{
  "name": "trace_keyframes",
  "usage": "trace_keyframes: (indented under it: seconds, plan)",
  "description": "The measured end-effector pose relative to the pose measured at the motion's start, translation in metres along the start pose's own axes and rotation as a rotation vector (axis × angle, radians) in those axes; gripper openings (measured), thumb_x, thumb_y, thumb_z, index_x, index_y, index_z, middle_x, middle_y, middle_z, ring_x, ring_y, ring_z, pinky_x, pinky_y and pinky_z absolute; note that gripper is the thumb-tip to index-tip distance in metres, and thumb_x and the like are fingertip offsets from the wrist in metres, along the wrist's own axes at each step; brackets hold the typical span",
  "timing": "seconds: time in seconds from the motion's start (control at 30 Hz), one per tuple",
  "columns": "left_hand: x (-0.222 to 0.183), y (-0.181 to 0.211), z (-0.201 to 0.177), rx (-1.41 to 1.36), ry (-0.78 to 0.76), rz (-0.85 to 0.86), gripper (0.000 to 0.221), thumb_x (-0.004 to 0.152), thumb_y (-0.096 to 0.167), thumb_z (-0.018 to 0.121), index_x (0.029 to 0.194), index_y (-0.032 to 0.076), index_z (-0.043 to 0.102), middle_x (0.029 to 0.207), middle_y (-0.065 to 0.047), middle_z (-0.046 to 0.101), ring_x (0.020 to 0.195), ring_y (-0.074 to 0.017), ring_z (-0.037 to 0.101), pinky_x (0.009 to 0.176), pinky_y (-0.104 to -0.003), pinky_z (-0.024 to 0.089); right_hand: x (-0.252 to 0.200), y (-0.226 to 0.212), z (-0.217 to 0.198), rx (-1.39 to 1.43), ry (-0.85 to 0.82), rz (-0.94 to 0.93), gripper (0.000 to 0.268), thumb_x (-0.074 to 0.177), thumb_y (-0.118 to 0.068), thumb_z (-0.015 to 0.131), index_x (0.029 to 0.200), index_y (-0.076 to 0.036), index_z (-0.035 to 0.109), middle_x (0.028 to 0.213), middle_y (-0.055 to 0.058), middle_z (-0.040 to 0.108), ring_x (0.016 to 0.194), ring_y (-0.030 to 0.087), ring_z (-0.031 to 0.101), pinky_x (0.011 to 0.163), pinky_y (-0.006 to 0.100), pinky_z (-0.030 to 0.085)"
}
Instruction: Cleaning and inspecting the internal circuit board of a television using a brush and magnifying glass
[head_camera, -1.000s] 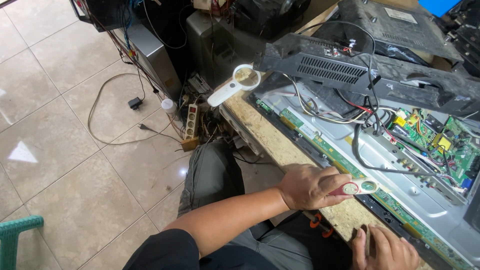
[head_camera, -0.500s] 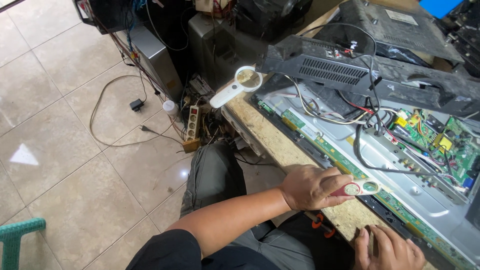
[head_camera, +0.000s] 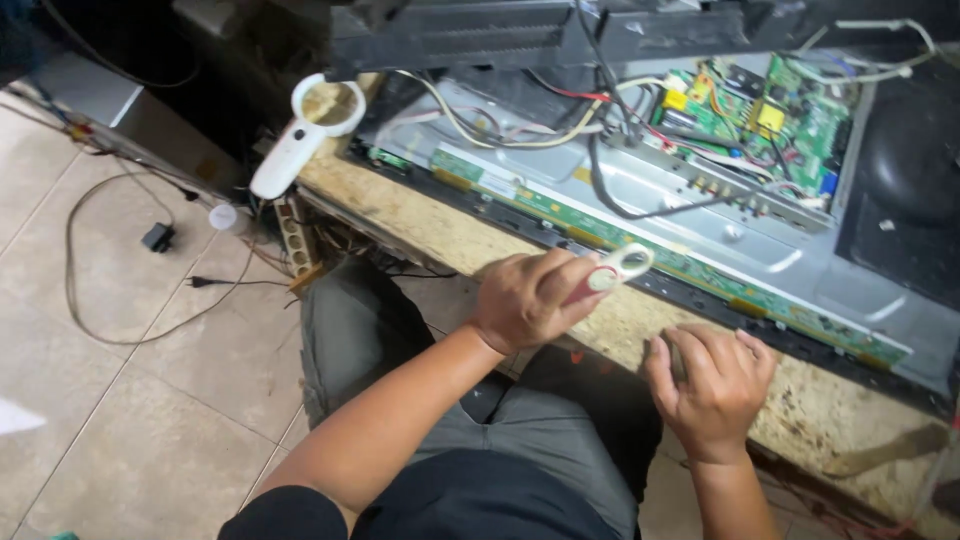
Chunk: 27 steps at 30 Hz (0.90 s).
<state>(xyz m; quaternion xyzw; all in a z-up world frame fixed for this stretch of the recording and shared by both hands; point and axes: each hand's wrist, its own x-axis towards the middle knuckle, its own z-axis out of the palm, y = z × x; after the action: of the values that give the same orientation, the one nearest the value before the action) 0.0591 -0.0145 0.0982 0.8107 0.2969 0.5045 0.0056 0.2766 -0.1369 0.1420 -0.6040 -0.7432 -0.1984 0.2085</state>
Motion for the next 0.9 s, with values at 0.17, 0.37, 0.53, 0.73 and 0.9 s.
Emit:
trace_keyframes:
  seconds: [0.17, 0.37, 0.53, 0.73, 0.9]
  plan:
    - [-0.002, 0.001, 0.011, -0.027, 0.075, -0.019, 0.041, 0.093, 0.043, 0.071, 0.123, 0.014, 0.065, 0.091, -0.001, 0.065, 0.069, -0.0206, 0.069, 0.064, -0.035, 0.058, -0.013, 0.013, 0.015, 0.032, 0.087, 0.004, 0.011, 0.094, -0.027, 0.077, 0.098, -0.017, 0.075, 0.096, 0.001, 0.072, 0.084, 0.025, 0.069, 0.095, 0.044, 0.048]
    - [-0.006, -0.001, 0.016, -0.027, 0.064, -0.028, 0.042, 0.093, 0.044, 0.071, 0.121, 0.013, 0.066, 0.091, -0.002, 0.067, 0.07, -0.0216, 0.07, 0.066, -0.036, 0.057, -0.014, 0.016, 0.019, 0.053, 0.087, 0.017, 0.011, 0.094, -0.028, 0.075, 0.097, -0.018, 0.076, 0.094, 0.001, 0.072, 0.083, 0.023, 0.069, 0.094, 0.042, 0.048]
    - [0.0, 0.001, 0.012, -0.051, 0.064, -0.014, 0.041, 0.096, 0.042, 0.069, 0.121, 0.01, 0.066, 0.09, -0.005, 0.066, 0.07, -0.0245, 0.069, 0.066, -0.037, 0.057, -0.01, 0.015, 0.017, 0.072, 0.097, 0.011, 0.012, 0.095, -0.027, 0.075, 0.098, -0.016, 0.075, 0.094, 0.002, 0.072, 0.084, 0.024, 0.069, 0.091, 0.042, 0.048]
    - [0.0, 0.001, 0.013, -0.029, 0.053, 0.017, 0.043, 0.094, 0.043, 0.07, 0.12, 0.008, 0.067, 0.087, -0.006, 0.065, 0.067, -0.0258, 0.067, 0.063, -0.038, 0.056, -0.008, 0.016, 0.017, 0.099, 0.11, 0.031, 0.012, 0.094, -0.027, 0.073, 0.096, -0.015, 0.074, 0.093, 0.003, 0.071, 0.081, 0.026, 0.069, 0.081, 0.041, 0.052]
    - [0.0, 0.001, 0.015, 0.01, 0.043, 0.031, 0.044, 0.095, 0.044, 0.069, 0.119, 0.007, 0.068, 0.087, -0.006, 0.065, 0.066, -0.0248, 0.067, 0.062, -0.036, 0.055, -0.006, 0.017, 0.015, 0.109, 0.109, 0.033, 0.014, 0.095, -0.029, 0.07, 0.094, -0.015, 0.073, 0.091, 0.004, 0.069, 0.079, 0.026, 0.069, 0.077, 0.04, 0.054]
